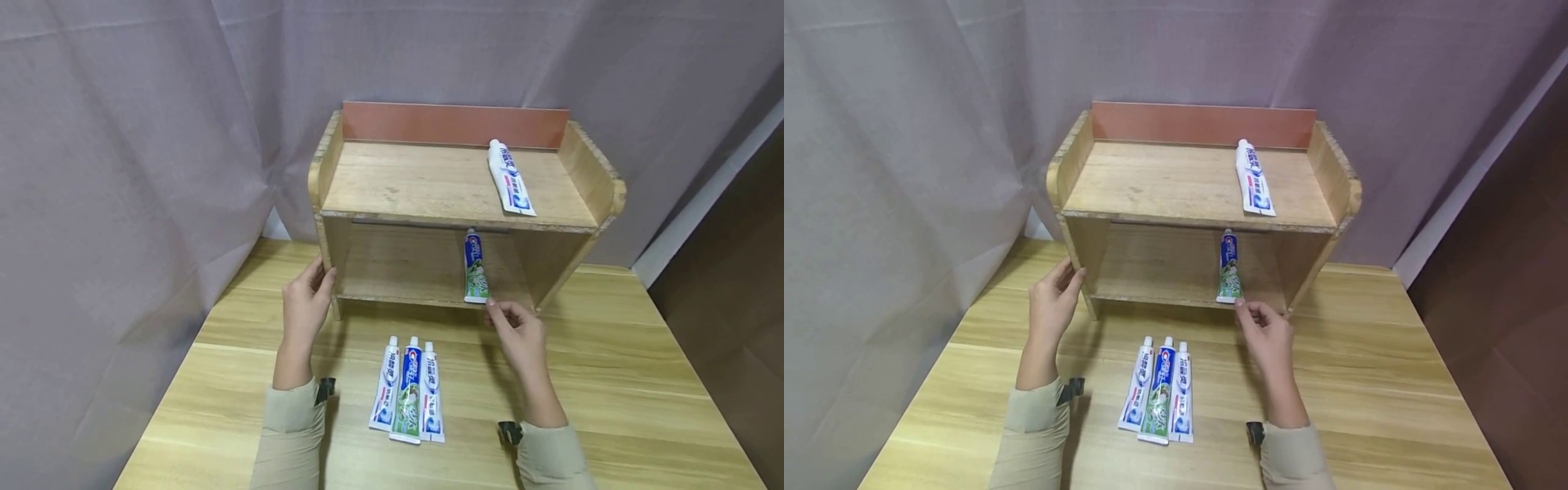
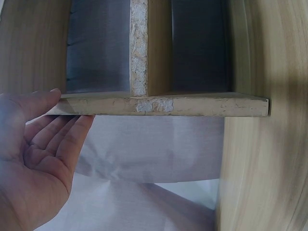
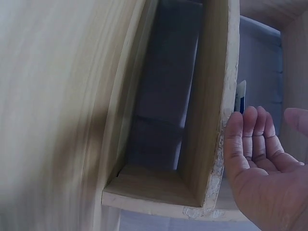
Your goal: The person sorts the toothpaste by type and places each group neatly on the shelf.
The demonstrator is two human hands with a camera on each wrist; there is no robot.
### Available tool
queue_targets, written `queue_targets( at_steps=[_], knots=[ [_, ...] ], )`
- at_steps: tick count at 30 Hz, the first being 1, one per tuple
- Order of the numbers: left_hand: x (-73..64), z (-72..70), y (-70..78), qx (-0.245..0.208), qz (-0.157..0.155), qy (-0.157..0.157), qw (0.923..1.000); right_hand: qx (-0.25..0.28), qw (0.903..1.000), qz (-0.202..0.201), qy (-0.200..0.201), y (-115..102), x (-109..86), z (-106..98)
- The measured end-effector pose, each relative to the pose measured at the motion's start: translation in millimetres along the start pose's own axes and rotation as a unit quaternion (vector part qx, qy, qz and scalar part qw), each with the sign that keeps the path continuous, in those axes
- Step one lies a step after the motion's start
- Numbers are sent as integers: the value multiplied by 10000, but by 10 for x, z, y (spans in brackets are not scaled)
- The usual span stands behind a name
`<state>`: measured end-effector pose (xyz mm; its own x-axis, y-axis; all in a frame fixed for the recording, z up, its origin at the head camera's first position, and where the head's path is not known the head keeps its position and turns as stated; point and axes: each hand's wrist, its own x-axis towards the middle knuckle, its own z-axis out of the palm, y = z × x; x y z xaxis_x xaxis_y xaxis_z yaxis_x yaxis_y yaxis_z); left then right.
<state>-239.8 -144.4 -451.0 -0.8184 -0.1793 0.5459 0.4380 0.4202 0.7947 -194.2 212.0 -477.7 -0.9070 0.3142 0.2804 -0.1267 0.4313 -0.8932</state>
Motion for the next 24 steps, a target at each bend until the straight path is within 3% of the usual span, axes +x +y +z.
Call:
queue_targets(
  at_steps=[24],
  knots=[
    [-1, -8, 7, 28, -35, 25, 10000, -2, 9981, 136, -601, 0, -198, 115]
  ],
)
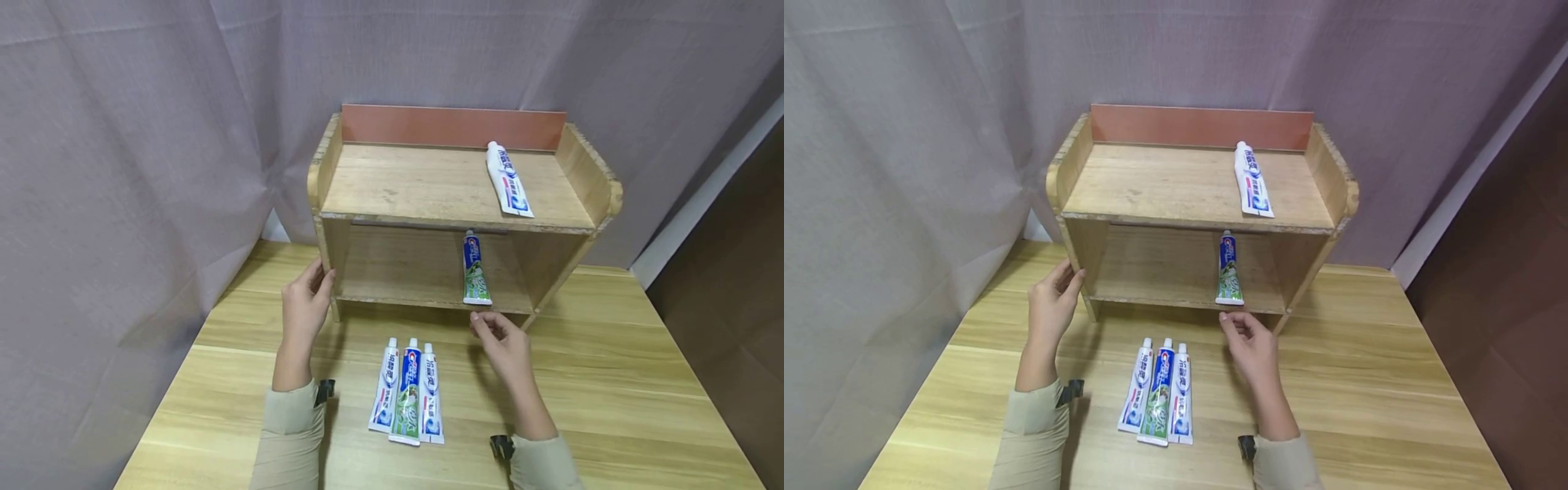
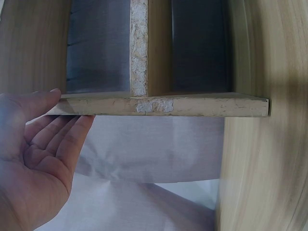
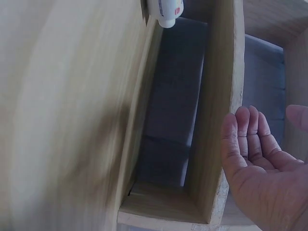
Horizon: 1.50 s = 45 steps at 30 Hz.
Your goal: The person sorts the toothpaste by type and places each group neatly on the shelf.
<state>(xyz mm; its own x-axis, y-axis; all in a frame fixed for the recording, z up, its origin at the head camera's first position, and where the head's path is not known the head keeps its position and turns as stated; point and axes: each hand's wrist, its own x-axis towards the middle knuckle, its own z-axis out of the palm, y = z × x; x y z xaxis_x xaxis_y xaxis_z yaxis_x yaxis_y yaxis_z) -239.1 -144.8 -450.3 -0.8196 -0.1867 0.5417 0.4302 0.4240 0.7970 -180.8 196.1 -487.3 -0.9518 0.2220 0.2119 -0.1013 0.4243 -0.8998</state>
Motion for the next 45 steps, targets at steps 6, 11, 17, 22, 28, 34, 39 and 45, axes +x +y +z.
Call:
queue_targets(
  at_steps=[6, 11, 17, 22, 28, 34, 39, 45],
  knots=[
    [-5, 2, 0, 10, -31, 3, 10000, 96, 9999, 28, -78, -23, -63, 48],
    [-5, 2, 1, 8, -4, -1, 10000, 138, 9997, -48, -177, -229, -152, 62],
    [-7, 1, 0, 7, 59, 18, 10000, 109, 9993, -73, -353, -418, -243, 69],
    [-9, -3, 6, 13, 104, 21, 9999, 183, 9991, -4, -390, -145, -196, 136],
    [-9, -2, 3, -3, 62, 15, 10000, 117, 9992, 134, -360, 44, -172, 193],
    [-8, -1, -7, -1, 11, 22, 10000, 77, 9983, 238, -520, 47, -209, 209],
    [-7, 1, -10, 31, -6, 20, 10000, -30, 9974, 340, -641, 44, -242, 231],
    [-3, 5, -11, -2, -15, 19, 10000, -442, 9949, 231, -873, 55, -273, 245]
  ],
)
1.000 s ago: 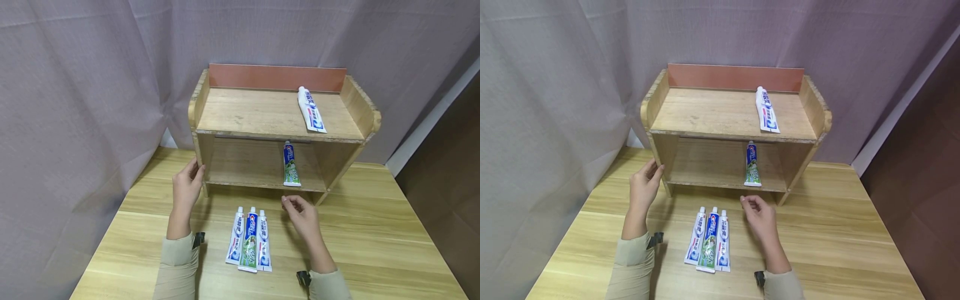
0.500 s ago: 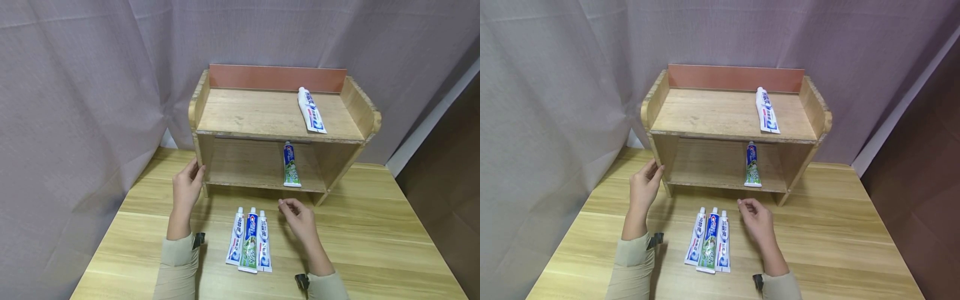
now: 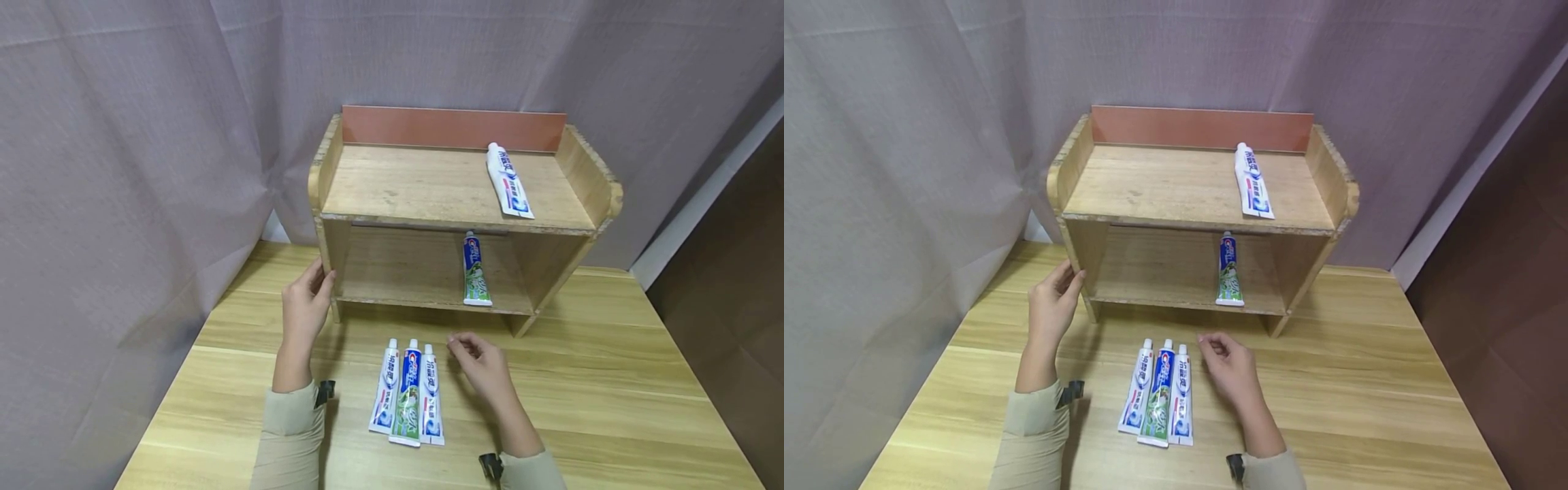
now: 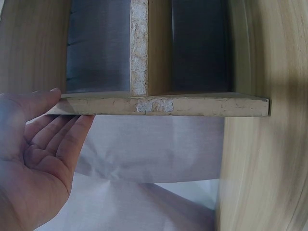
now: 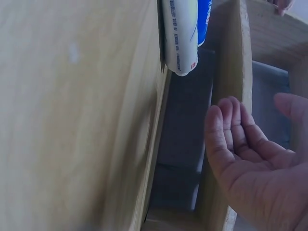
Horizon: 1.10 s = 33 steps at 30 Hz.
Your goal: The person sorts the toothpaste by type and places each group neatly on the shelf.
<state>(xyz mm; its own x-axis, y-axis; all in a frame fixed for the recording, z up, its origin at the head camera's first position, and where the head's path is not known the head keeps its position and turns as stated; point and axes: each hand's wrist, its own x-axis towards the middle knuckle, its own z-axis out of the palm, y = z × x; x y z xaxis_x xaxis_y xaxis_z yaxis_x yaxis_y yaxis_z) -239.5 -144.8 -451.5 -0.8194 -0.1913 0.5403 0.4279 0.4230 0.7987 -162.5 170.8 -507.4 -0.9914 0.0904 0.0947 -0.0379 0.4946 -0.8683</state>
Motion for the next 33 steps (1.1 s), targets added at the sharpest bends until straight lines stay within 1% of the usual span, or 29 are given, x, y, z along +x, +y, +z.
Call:
queue_targets(
  at_steps=[4, 9, 12, 24, 29, 31, 33],
  knots=[
    [-2, -1, -1, 21, 16, -8, 10000, -239, 9995, -57, -204, 21, -11, 21],
    [-7, -1, 7, 11, 83, -16, 10000, -401, 9970, 160, -635, 20, -27, 38],
    [-1, -3, 11, 16, 107, -7, 9999, -473, 9952, 246, -824, 11, -40, 46],
    [7, -9, -8, 59, 66, -6, 10000, -680, 9890, 469, -1224, 35, -86, 95],
    [3, -17, 3, 48, 55, 5, 10000, -738, 9849, 500, -1485, 49, -108, 115],
    [3, -6, 6, 31, 64, 20, 10000, -776, 9831, 572, -1558, 41, -119, 113],
    [6, 20, 12, -6, 84, -5, 10000, -926, 9816, 632, -1547, 35, -140, 105]
  ],
)
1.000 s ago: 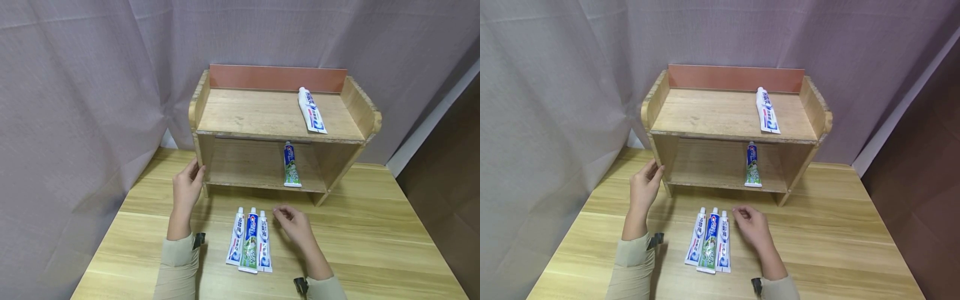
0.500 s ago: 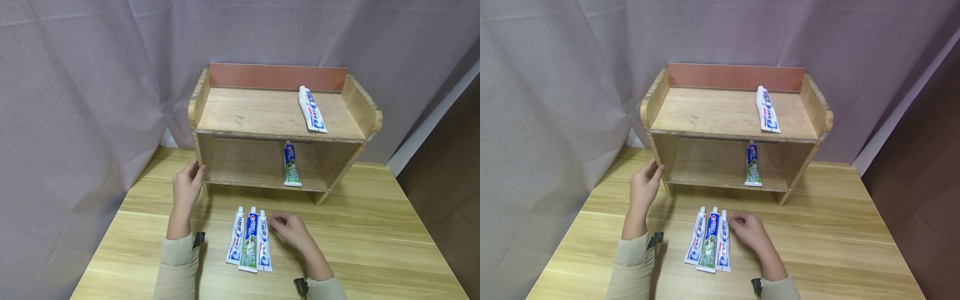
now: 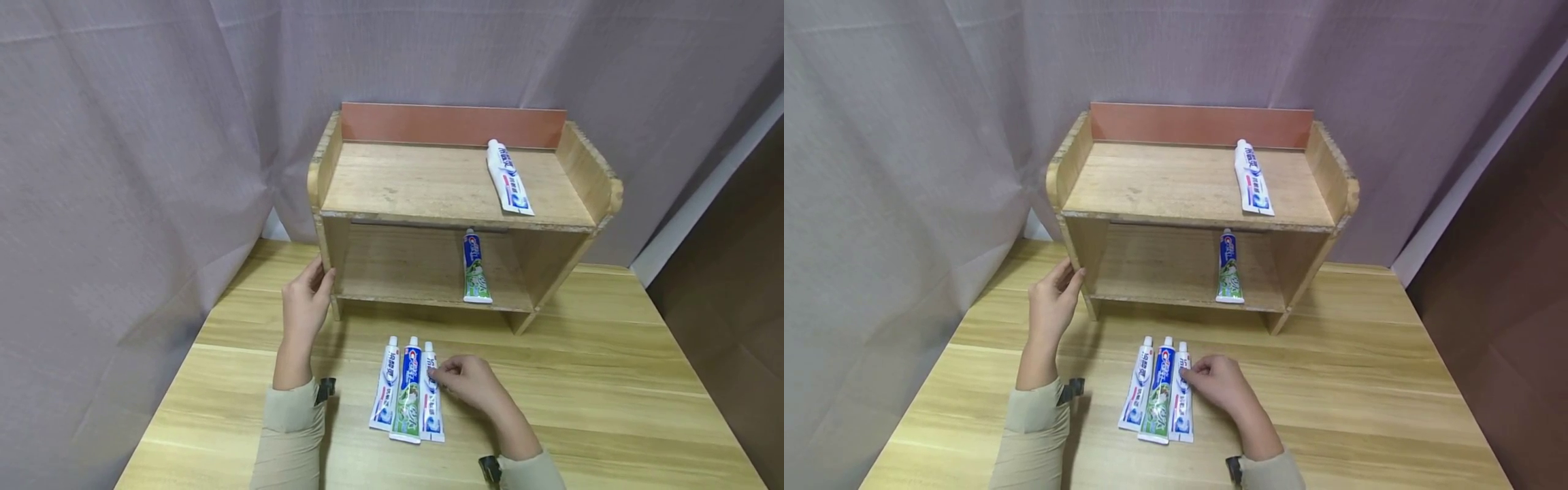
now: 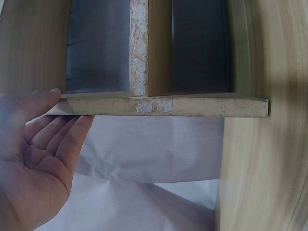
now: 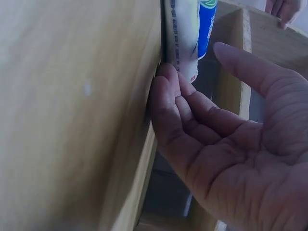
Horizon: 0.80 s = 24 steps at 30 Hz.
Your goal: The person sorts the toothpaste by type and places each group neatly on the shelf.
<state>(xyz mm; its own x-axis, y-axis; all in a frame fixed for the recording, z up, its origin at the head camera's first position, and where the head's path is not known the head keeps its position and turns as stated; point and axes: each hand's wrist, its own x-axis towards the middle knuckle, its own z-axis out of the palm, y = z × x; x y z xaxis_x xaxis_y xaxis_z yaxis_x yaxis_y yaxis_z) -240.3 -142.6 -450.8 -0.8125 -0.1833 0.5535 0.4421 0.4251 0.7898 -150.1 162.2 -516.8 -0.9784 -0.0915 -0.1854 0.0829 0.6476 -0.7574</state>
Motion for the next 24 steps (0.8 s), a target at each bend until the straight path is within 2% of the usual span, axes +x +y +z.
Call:
queue_targets(
  at_steps=[6, 24],
  knots=[
    [2, 59, 4, 42, -14, -72, 10000, -491, 9986, 175, 42, -48, -68, 9],
    [1, -16, -1, 75, -77, 2, 9999, -1133, 9933, -167, 150, -143, -50, 135]
  ],
)
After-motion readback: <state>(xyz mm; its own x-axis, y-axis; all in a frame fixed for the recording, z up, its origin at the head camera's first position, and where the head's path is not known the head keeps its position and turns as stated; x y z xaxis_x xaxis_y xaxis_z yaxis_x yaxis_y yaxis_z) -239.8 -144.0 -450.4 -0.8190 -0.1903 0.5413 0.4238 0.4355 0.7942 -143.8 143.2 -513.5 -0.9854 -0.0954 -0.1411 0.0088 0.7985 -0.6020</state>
